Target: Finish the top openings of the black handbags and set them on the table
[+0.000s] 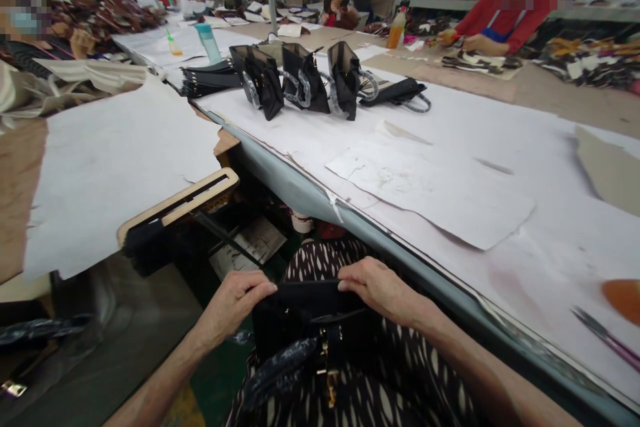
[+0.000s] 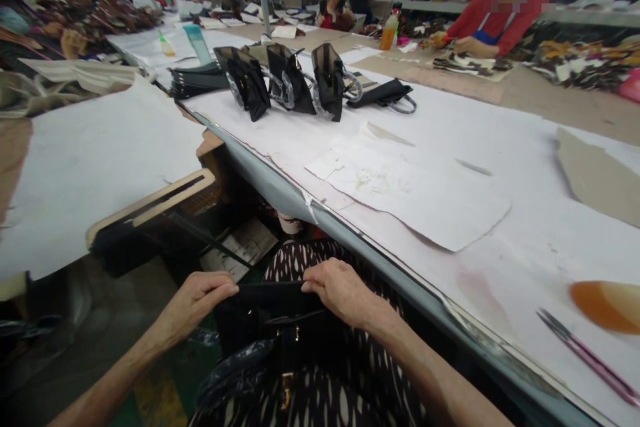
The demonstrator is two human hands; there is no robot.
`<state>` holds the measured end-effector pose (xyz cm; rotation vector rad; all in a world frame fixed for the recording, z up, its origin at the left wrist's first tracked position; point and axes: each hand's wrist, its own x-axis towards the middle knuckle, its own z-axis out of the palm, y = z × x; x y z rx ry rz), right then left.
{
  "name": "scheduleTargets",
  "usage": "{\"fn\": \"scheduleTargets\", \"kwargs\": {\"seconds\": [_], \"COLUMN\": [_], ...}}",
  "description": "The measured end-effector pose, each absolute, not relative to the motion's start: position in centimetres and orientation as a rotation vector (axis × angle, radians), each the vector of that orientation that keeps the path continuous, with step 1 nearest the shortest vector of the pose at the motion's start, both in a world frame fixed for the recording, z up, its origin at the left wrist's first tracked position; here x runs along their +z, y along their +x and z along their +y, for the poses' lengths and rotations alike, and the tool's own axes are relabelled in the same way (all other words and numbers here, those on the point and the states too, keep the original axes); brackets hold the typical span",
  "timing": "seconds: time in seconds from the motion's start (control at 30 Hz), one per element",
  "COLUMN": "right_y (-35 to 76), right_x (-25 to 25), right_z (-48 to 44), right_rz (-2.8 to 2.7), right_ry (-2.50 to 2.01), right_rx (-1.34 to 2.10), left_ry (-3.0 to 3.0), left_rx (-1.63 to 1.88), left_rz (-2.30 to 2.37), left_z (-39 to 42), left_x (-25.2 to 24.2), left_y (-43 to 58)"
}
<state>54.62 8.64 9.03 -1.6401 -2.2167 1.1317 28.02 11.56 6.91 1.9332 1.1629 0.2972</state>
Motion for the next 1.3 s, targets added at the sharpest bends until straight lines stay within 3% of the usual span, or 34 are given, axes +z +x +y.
{"fn": "scheduleTargets", "kwargs": {"seconds": [0.2,0.43,0.73,0.93,1.3], "right_y": [54.2,52.6,53.5,52.7,53.0], "right_x": [9.5,10.0,12.3,11.0,8.8], "right_z": [9.0,10.0,8.5,8.5,10.3], "right_rz": [-2.307,-2.485,-1.845,-1.669,-2.093], "right_ry": [-1.598,-1.5,-1.843,-1.961,-1.699], "right_rx": [1.052,0.838,1.144,1.082,0.831], "left_ry": [2.041,2.339,2.307,2.298,2.428], "left_rx": [0.144,-0.141,-0.21,-0.216,-0.189], "left_rz": [1.269,1.015,1.283,1.334,1.239], "left_z": [12.7,12.2,12.1,11.6,12.6], "left_x": [9.3,11.3,14.5,12.9,11.9], "left_y": [28.8,33.8,33.3,33.5,35.1]}}
